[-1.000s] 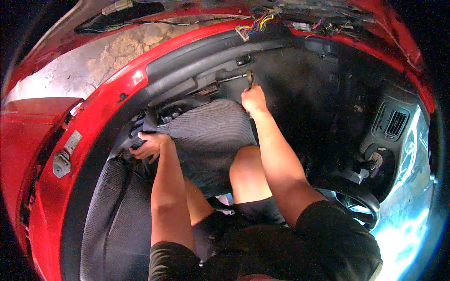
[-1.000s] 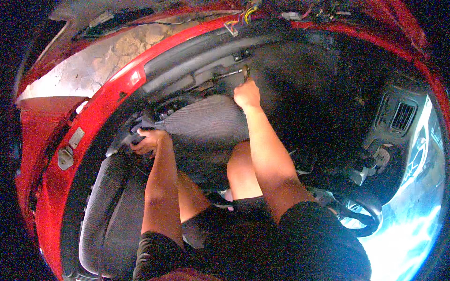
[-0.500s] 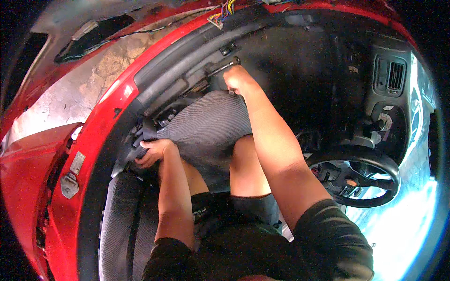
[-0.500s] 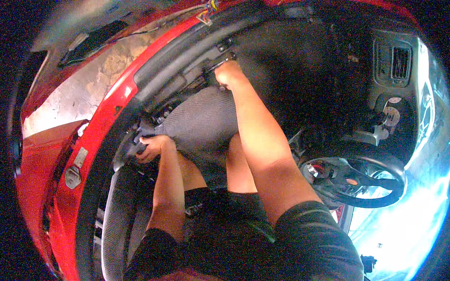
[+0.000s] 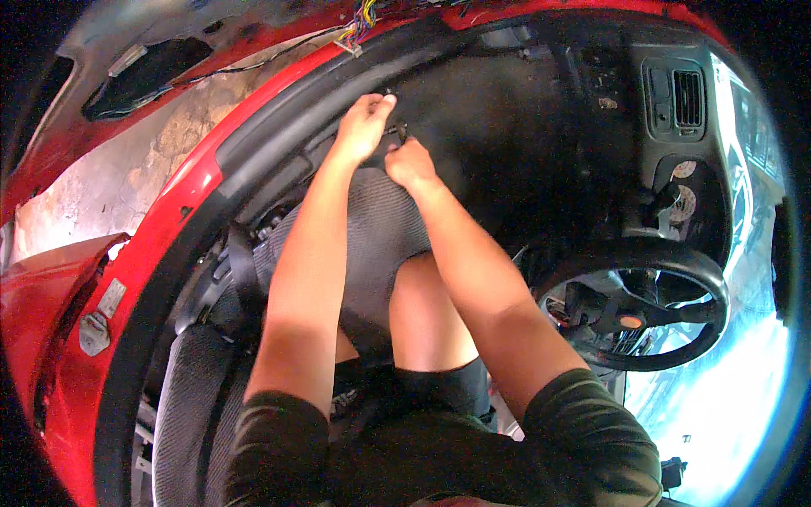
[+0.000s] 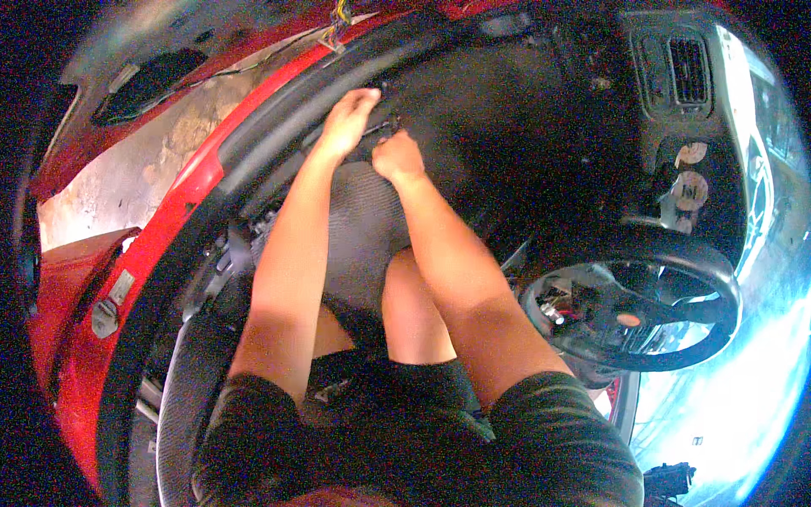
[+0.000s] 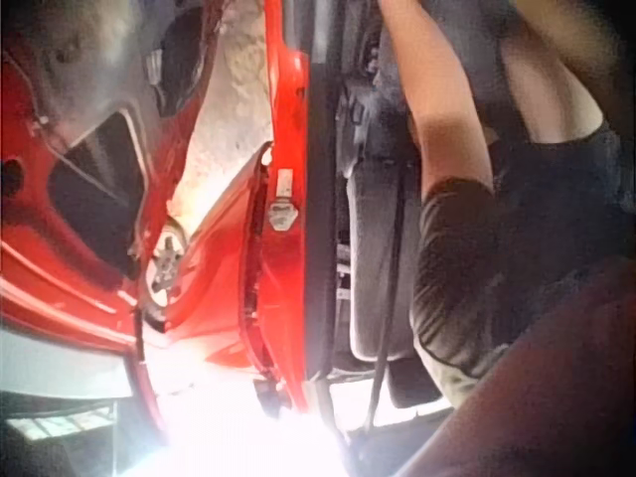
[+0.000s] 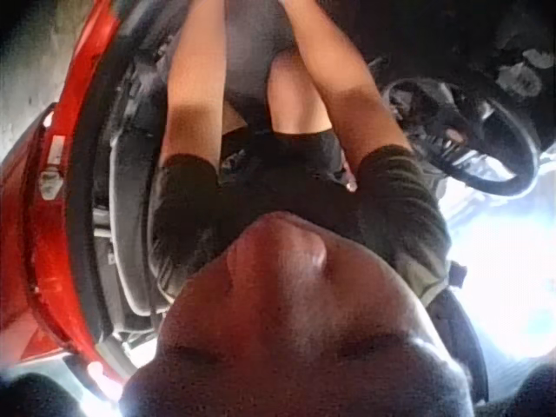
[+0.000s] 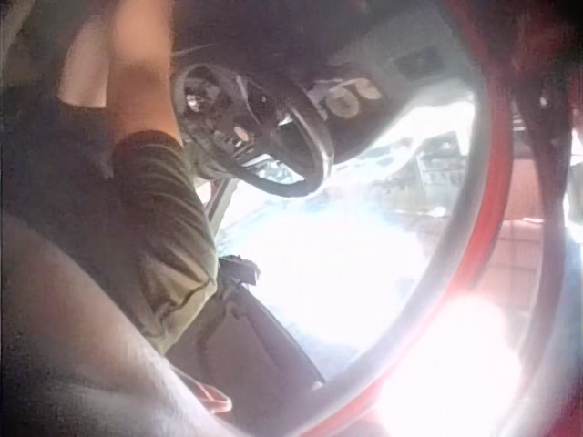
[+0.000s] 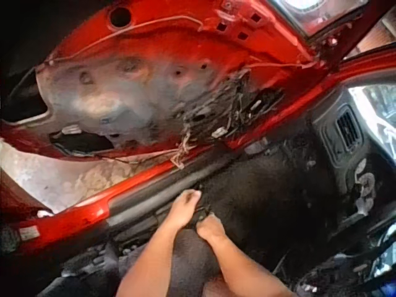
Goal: The person removes the front passenger seat from a red car. They use a socket wrench to loosen and remove the bolts securing the seat to the floor, then lift and pull the seat out of the vehicle.
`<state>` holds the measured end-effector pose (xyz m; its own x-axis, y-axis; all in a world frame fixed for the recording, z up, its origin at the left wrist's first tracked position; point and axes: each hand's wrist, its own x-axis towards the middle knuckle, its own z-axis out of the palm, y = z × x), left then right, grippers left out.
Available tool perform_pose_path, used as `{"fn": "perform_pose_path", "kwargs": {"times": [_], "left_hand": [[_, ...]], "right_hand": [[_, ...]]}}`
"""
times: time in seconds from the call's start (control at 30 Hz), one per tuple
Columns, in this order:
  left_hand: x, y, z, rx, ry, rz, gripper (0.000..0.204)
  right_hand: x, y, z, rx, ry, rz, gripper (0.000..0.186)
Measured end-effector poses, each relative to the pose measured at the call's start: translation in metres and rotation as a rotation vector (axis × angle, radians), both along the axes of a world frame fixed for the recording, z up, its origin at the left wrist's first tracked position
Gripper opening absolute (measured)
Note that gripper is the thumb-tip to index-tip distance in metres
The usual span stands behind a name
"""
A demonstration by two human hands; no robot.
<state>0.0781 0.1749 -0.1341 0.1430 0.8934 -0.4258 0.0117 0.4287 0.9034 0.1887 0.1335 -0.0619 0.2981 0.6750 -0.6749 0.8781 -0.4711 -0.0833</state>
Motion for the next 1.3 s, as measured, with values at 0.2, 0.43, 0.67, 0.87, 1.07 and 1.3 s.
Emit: {"fn": "perform_pose_path", "kwargs": {"times": [0.2,0.43,0.67,0.87,1.07,1.3], "left_hand": [[0.065,0.013,-0.094,-0.158,0.207,-0.737,0.071],[0.070,0.007,-0.100,-0.066,0.255,-0.719,0.062],[0.068,0.011,-0.094,-0.159,0.263,-0.726,0.073],[0.075,0.011,-0.073,-0.071,0.356,-0.700,0.072],[0.068,0.008,-0.069,-0.059,0.389,-0.698,0.067],[0.065,0.013,-0.066,-0.071,0.421,-0.708,0.067]], "right_hand": [[0.013,-0.009,-0.010,0.021,0.022,-0.178,0.041],[0.012,-0.012,-0.009,-0.021,0.046,-0.241,0.046],[0.012,-0.008,-0.010,0.020,0.072,-0.265,0.044],[0.020,-0.012,-0.013,0.045,0.025,-0.276,0.040],[0.022,-0.017,-0.021,0.047,0.033,-0.226,0.042],[0.016,-0.006,-0.017,-0.069,-0.018,-0.219,0.051]]}}
